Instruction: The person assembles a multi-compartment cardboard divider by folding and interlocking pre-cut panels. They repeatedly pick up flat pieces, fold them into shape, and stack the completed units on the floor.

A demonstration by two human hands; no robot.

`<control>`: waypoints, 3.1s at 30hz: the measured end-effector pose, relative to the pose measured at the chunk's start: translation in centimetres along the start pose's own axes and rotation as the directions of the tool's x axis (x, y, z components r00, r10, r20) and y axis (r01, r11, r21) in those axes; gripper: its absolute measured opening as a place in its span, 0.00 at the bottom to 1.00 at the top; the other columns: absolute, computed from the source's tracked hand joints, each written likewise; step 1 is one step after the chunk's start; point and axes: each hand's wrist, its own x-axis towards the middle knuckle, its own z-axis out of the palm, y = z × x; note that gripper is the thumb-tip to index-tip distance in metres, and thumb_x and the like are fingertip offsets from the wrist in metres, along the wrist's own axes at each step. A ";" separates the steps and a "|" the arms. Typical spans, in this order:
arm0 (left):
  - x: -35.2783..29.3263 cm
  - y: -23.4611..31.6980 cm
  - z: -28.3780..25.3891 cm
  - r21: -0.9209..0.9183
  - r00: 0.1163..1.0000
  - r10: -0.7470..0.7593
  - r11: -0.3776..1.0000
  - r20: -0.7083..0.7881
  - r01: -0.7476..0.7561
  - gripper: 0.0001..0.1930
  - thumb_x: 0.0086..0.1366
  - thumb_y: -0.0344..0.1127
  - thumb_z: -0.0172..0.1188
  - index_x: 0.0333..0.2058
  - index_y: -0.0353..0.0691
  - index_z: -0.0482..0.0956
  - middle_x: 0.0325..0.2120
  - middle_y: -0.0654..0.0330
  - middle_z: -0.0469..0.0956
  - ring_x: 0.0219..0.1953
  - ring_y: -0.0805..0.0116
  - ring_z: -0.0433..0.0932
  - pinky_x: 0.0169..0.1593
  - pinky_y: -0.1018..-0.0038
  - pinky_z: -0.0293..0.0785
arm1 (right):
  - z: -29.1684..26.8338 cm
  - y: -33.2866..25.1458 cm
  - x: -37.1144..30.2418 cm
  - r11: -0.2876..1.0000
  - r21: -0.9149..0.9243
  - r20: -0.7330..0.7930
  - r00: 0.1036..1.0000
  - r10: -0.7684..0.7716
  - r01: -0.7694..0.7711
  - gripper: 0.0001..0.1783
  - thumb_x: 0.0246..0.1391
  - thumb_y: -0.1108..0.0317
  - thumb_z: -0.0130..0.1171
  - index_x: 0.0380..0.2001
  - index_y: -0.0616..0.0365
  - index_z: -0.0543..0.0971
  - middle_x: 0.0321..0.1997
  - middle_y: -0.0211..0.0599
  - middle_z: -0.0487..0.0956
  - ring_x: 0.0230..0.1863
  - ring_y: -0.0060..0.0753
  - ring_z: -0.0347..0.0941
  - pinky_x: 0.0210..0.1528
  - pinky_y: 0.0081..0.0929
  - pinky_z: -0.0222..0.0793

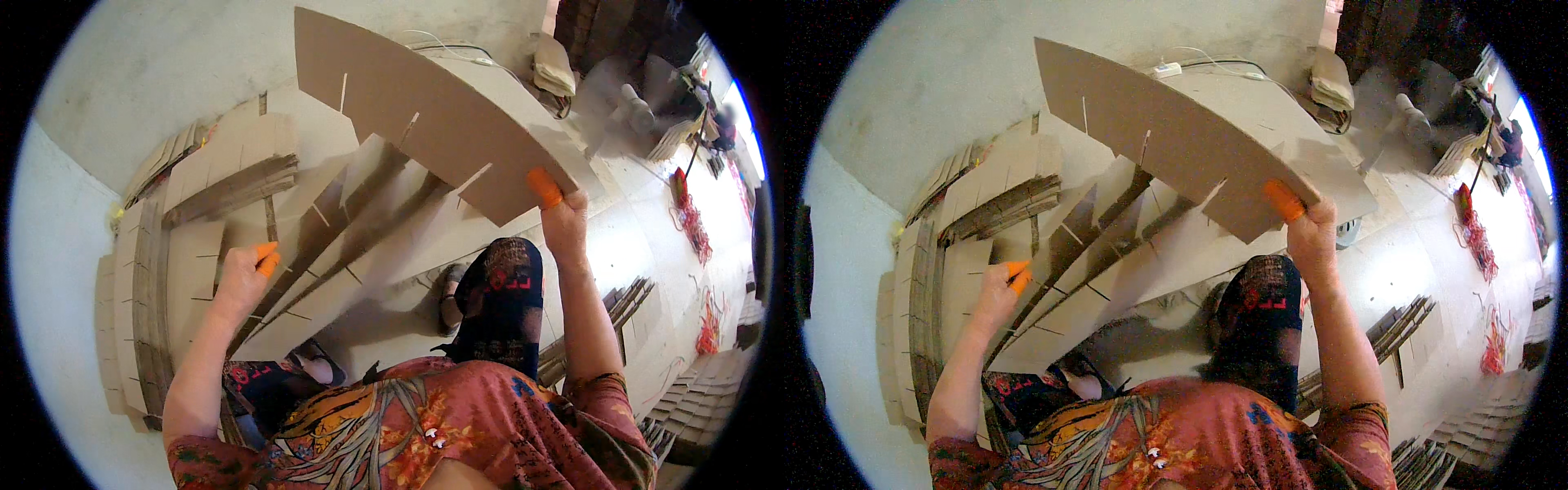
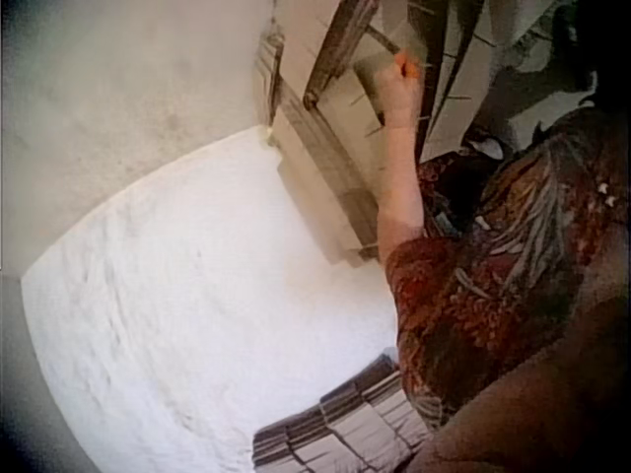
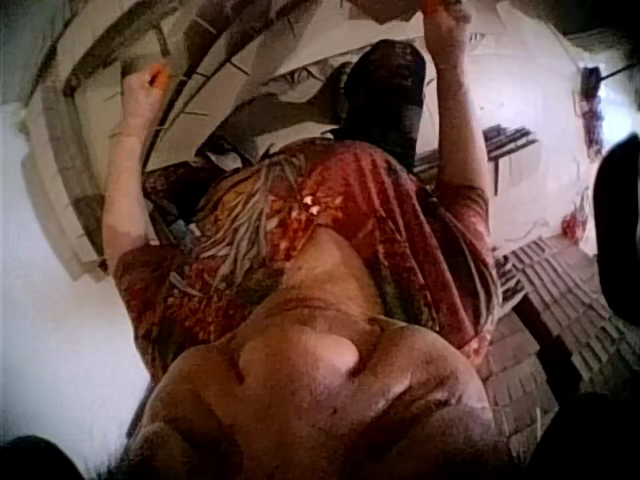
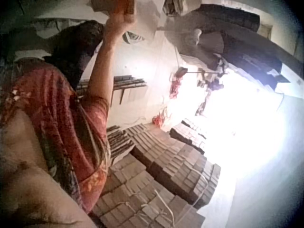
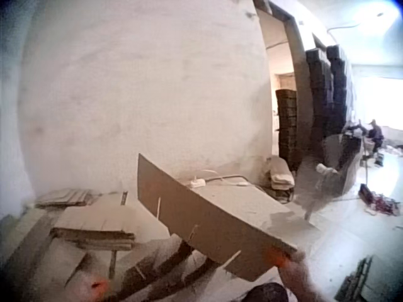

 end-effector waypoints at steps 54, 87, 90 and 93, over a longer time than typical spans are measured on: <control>5.2 14.8 9.7 -0.337 0.861 0.269 0.933 0.432 -0.122 0.14 0.58 0.28 0.56 0.43 0.27 0.74 0.34 0.48 0.79 0.33 0.68 0.76 0.39 0.73 0.70 | 1.1 3.1 -1.0 0.941 -0.276 0.167 0.974 -0.154 0.196 0.08 0.52 0.78 0.54 0.36 0.62 0.78 0.27 0.50 0.76 0.25 0.37 0.75 0.30 0.24 0.67; 11.2 11.4 10.5 0.092 0.958 0.189 0.973 0.216 -0.213 0.17 0.50 0.27 0.55 0.40 0.28 0.74 0.30 0.38 0.76 0.36 0.44 0.76 0.41 0.58 0.73 | -0.3 -2.3 -0.4 0.730 -0.613 0.556 0.822 0.127 0.302 0.31 0.47 0.79 0.53 0.58 0.52 0.65 0.37 0.53 0.77 0.35 0.55 0.74 0.37 0.38 0.71; 10.9 11.7 9.7 0.184 0.966 0.138 0.966 0.220 -0.180 0.16 0.50 0.28 0.55 0.39 0.28 0.74 0.29 0.38 0.76 0.36 0.44 0.76 0.40 0.58 0.73 | -0.2 -2.9 -0.5 0.719 -0.606 0.577 0.810 0.104 0.340 0.32 0.47 0.80 0.53 0.58 0.52 0.65 0.37 0.53 0.77 0.34 0.56 0.74 0.37 0.38 0.71; 11.0 10.6 10.1 -0.049 0.947 0.230 0.973 0.223 -0.224 0.15 0.51 0.29 0.57 0.38 0.28 0.75 0.29 0.41 0.76 0.35 0.46 0.76 0.40 0.59 0.73 | 0.0 -2.6 -1.1 0.750 -0.578 0.591 0.799 0.112 0.322 0.32 0.47 0.80 0.53 0.58 0.53 0.65 0.37 0.52 0.77 0.34 0.56 0.74 0.36 0.38 0.71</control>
